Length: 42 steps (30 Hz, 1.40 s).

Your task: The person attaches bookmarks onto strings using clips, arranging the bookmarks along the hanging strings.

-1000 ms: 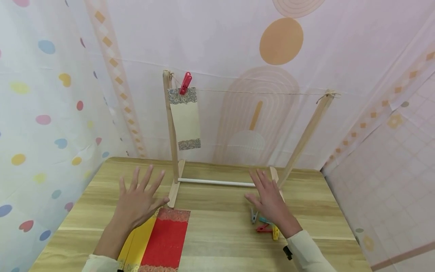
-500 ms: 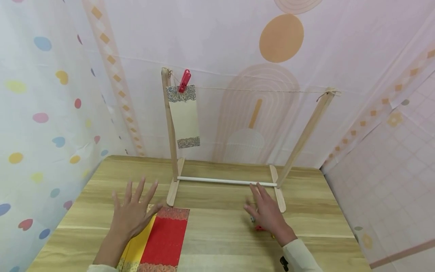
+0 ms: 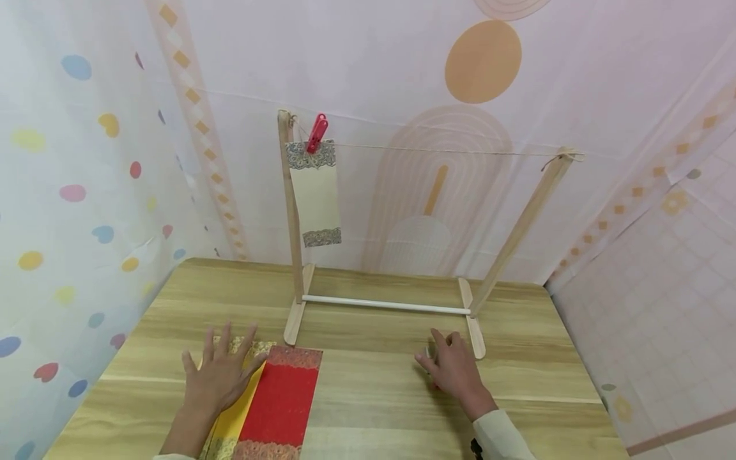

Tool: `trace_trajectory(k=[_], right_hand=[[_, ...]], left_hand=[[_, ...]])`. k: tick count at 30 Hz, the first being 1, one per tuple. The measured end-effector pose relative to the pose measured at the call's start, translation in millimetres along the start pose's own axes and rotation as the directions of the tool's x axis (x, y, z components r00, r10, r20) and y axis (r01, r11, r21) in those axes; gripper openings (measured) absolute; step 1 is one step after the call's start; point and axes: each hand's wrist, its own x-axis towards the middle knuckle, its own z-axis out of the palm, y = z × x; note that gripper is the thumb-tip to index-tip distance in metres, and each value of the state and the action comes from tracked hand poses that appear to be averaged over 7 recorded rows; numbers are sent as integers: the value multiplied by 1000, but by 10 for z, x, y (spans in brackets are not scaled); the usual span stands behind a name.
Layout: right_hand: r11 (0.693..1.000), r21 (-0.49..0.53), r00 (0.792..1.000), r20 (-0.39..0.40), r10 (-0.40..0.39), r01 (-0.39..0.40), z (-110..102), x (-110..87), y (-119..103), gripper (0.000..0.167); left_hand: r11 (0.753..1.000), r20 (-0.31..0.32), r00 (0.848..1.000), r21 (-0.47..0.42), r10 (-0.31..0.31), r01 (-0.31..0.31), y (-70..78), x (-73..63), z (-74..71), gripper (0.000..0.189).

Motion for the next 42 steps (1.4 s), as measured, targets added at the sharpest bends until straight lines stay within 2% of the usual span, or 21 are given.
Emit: trace_trajectory(k=[3, 7, 9, 11, 15, 20, 23, 28, 31, 38, 42], right_hand=[[998, 18, 997, 39, 62, -62, 7, 15, 15, 68], [996, 11, 994, 63, 86, -86, 45, 40, 44, 67], [996, 12, 994, 60, 87, -88, 71, 50, 56, 65], [997, 18, 996, 44, 81, -81, 98, 54, 67, 60], [997, 35, 998, 17, 65, -65, 158, 46, 82, 39], [998, 25, 998, 2, 58, -58, 212, 33, 101, 33], [998, 21, 998, -6, 55, -55, 219, 41, 111, 34], [999, 26, 998, -31, 45, -44, 235, 55, 134, 29], [998, 47, 998, -40, 48, -46, 245, 62, 151, 26], [978, 191, 995, -37, 89, -80, 274, 27, 209, 27], [960, 266, 994, -44, 101, -86, 300, -11, 258, 30]], left_hand=[[999, -2, 1000, 17, -32, 32, -25, -7, 39, 75], [994, -13, 994, 18, -107, 107, -57, -10, 96, 73], [990, -39, 990, 16, -139, 140, -71, -8, 121, 70], [985, -79, 983, 21, -167, 169, -83, -14, 148, 67], [973, -141, 966, 50, -215, 224, -107, -38, 192, 63], [954, -105, 950, 27, -293, 297, -140, -45, 221, 73], [951, -117, 947, 40, -300, 307, -162, -48, 242, 80], [954, -218, 939, 78, -267, 290, -203, -69, 270, 88], [951, -245, 931, 77, -272, 298, -210, -73, 260, 89], [927, -216, 902, -48, -374, 372, -182, -85, 202, 72], [914, -213, 888, -90, -407, 397, -194, -93, 205, 71]])
